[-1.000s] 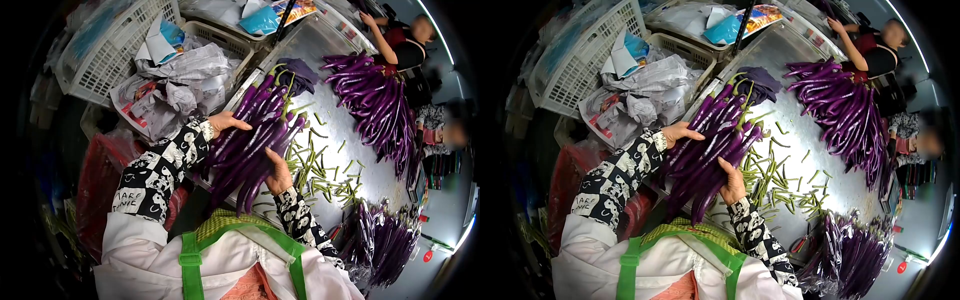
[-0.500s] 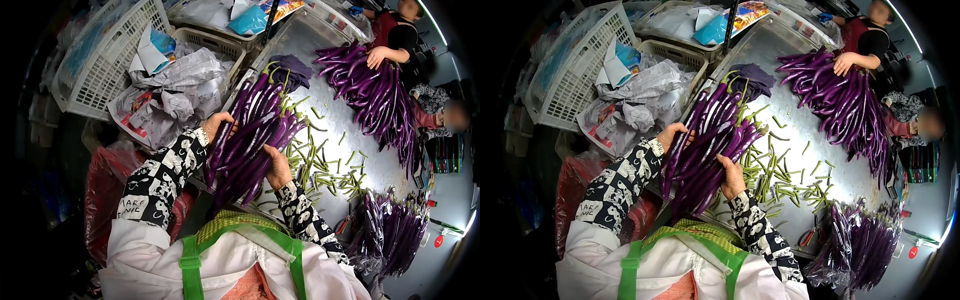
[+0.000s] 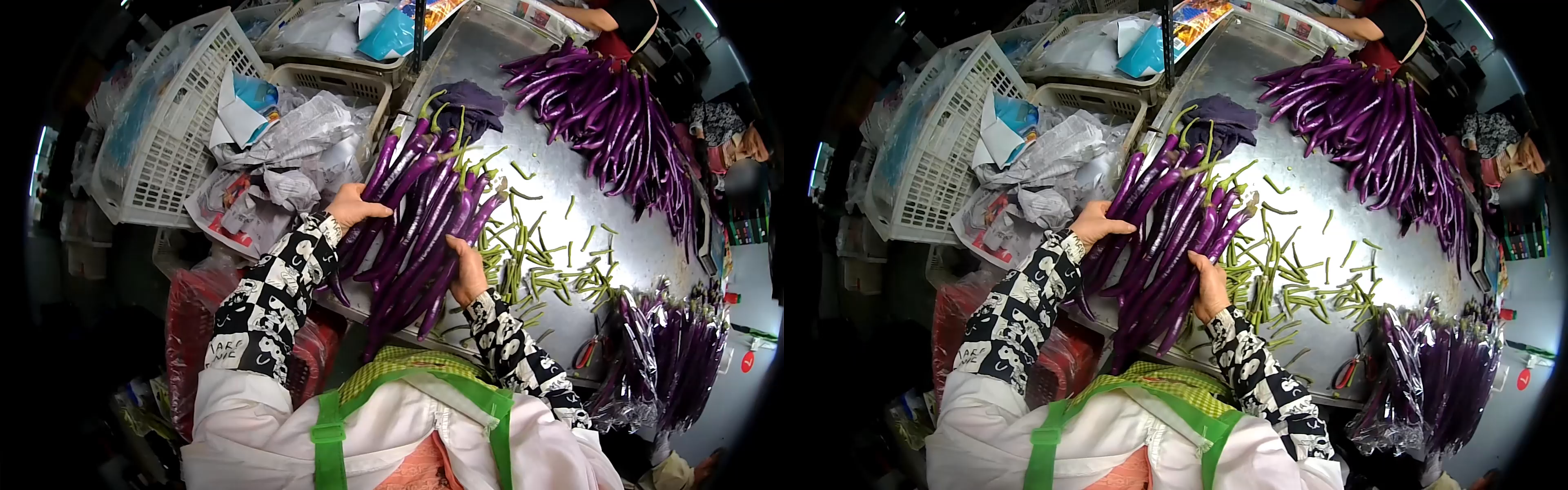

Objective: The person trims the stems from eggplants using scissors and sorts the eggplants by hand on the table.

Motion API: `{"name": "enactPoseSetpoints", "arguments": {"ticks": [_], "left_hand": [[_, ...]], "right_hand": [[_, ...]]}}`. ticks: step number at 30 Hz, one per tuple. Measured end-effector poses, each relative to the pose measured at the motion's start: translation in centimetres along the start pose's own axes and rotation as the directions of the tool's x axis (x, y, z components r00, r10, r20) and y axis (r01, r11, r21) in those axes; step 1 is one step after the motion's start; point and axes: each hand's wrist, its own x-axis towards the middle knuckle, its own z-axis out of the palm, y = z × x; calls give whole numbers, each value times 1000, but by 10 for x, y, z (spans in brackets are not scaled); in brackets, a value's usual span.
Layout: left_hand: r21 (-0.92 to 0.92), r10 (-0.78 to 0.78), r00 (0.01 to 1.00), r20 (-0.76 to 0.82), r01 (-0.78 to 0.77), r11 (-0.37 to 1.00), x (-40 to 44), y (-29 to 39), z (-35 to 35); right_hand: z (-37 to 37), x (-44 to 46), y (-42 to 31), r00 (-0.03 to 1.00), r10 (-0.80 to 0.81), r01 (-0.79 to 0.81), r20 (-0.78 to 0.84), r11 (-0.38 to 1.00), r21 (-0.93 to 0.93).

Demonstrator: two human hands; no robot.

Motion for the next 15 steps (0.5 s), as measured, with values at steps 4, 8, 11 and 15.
{"name": "enactPoseSetpoints", "arguments": {"ticks": [4, 8, 11, 15], "left_hand": [[-245, -48, 996, 76, 65, 967, 0, 1, -11], [-416, -60, 974, 219, 148, 897, -3, 9, -15], [-426, -45, 963, 267, 160, 890, 1, 15, -15], [-47, -41, 998, 56, 44, 998, 24, -7, -6]], "right_hand": [[-4, 3, 0, 1000, -15, 15, 9, 1000, 20], [-1, 2, -1, 1000, -19, 19, 0, 1000, 21], [1, 0, -2, 1000, -14, 14, 2, 998, -62], [2, -3, -6, 999, 30, -28, 41, 999, -46]]}}
